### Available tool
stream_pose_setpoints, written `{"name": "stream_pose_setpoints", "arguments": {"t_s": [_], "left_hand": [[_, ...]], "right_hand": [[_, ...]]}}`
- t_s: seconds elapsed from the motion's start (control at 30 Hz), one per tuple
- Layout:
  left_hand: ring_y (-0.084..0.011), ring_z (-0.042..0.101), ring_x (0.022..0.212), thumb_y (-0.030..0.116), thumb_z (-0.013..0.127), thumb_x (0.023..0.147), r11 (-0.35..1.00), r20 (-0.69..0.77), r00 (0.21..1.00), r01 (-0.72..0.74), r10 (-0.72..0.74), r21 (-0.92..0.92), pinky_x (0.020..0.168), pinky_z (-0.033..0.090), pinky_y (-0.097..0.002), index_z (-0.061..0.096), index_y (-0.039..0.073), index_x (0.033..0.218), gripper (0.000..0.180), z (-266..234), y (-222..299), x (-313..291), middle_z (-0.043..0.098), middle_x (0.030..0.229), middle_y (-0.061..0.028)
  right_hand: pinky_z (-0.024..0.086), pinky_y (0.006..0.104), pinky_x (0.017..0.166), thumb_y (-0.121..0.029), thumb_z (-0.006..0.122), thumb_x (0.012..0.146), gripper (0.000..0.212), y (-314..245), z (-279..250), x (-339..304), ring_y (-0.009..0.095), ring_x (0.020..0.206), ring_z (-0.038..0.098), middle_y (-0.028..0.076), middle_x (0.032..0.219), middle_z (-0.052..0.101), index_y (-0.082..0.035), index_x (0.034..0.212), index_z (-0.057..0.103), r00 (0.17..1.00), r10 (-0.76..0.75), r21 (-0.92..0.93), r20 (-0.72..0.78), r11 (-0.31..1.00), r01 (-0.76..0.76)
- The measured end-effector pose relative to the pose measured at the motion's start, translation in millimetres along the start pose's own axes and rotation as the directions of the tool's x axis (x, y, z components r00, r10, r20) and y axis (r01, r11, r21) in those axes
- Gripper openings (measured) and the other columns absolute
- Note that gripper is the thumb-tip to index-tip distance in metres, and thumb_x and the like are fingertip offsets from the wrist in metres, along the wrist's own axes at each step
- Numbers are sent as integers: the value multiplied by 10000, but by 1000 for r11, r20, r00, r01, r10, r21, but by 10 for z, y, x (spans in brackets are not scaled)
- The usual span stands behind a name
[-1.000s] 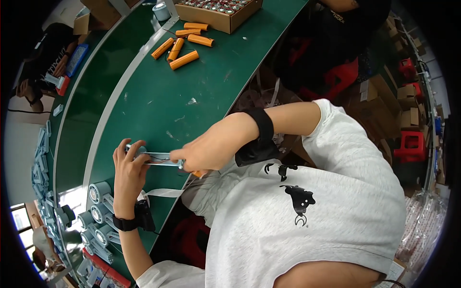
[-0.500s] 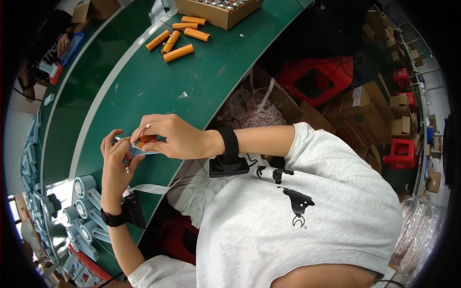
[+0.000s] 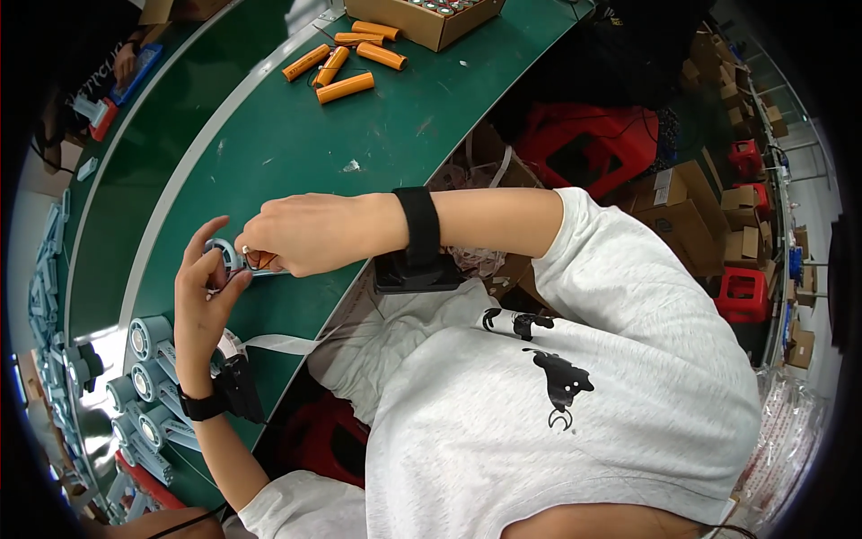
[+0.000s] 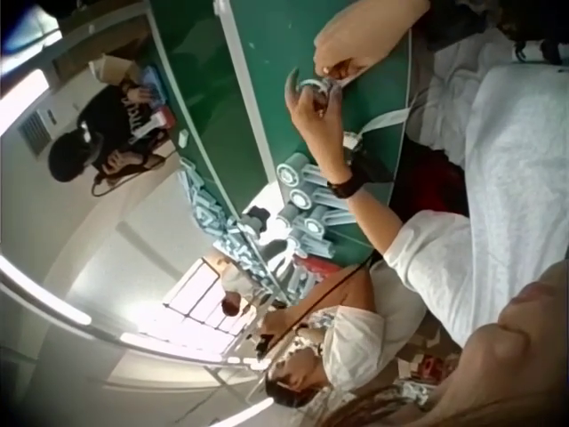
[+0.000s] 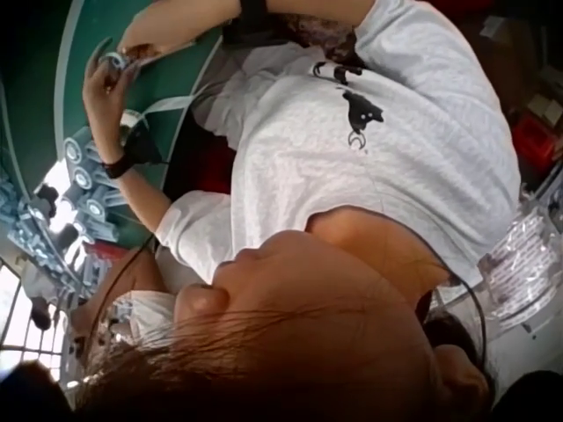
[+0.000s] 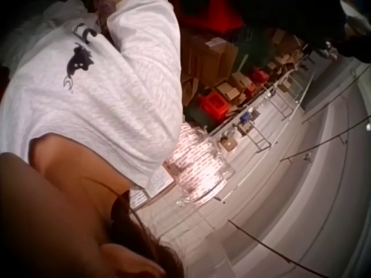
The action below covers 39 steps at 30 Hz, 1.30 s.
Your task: The person assembles fans by applying double-sided tape to batteries and pressing them into the fan housings. They pick up a battery, apply tape from a roll, and then insert the battery into the compartment of a fan housing, repeating the process.
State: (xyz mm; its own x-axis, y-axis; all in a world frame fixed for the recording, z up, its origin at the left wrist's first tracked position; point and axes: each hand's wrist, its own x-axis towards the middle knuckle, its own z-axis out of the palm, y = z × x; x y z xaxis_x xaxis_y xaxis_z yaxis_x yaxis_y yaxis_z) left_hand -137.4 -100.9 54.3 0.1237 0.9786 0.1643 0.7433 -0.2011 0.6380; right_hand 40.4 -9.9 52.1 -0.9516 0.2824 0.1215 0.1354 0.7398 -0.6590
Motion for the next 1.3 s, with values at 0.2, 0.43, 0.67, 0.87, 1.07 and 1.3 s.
{"name": "stream_pose_setpoints", "arguments": {"t_s": [0.2,0.43,0.67,0.87,1.07,1.3], "left_hand": [[-152,483,892,-28,626,626,952,62,980,196,-187,-235,689,422,-269,363,8,644,266,-63,-100,-38,494,1152,-137],[-135,467,734,-51,613,579,941,66,987,158,-145,-298,664,415,-269,539,-30,909,338,-116,114,61,495,1110,-115],[-123,531,656,-32,641,504,942,333,915,119,-227,315,613,455,-250,528,-22,1052,559,-786,2,630,534,777,-58],[-115,577,695,20,654,588,833,-67,874,480,-482,275,471,483,-241,517,-9,1128,558,-1525,-1611,1423,575,773,-58],[-320,489,1086,215,704,703,742,-230,954,295,-193,602,902,399,-384,404,-10,1251,664,-1312,-2594,1111,518,1152,-187],[-317,529,901,162,691,712,826,300,829,296,-471,480,778,426,-373,562,-20,942,321,-719,32,-592,552,950,-151]], "right_hand": [[430,346,700,19,549,723,114,264,310,14,273,826,526,109,837,526,-18,830,566,997,-11,222,-78,975,29],[419,353,759,-50,596,722,255,175,404,35,288,887,525,156,931,531,-49,976,564,950,191,440,-247,896,-66],[422,350,778,-38,605,718,217,657,-138,-80,291,868,525,136,876,525,-16,928,552,873,40,-2,-486,999,-47],[437,381,750,-1,595,651,141,1445,-669,-309,304,800,540,132,822,520,0,785,553,782,108,-460,-613,756,-466],[458,384,686,1,574,676,186,1141,-749,-359,312,740,562,130,797,540,5,855,522,919,184,-427,-348,842,-330],[491,269,590,-7,530,761,263,595,-440,-843,131,607,567,80,753,551,0,1005,432,965,246,953,-88,303,10]]}}
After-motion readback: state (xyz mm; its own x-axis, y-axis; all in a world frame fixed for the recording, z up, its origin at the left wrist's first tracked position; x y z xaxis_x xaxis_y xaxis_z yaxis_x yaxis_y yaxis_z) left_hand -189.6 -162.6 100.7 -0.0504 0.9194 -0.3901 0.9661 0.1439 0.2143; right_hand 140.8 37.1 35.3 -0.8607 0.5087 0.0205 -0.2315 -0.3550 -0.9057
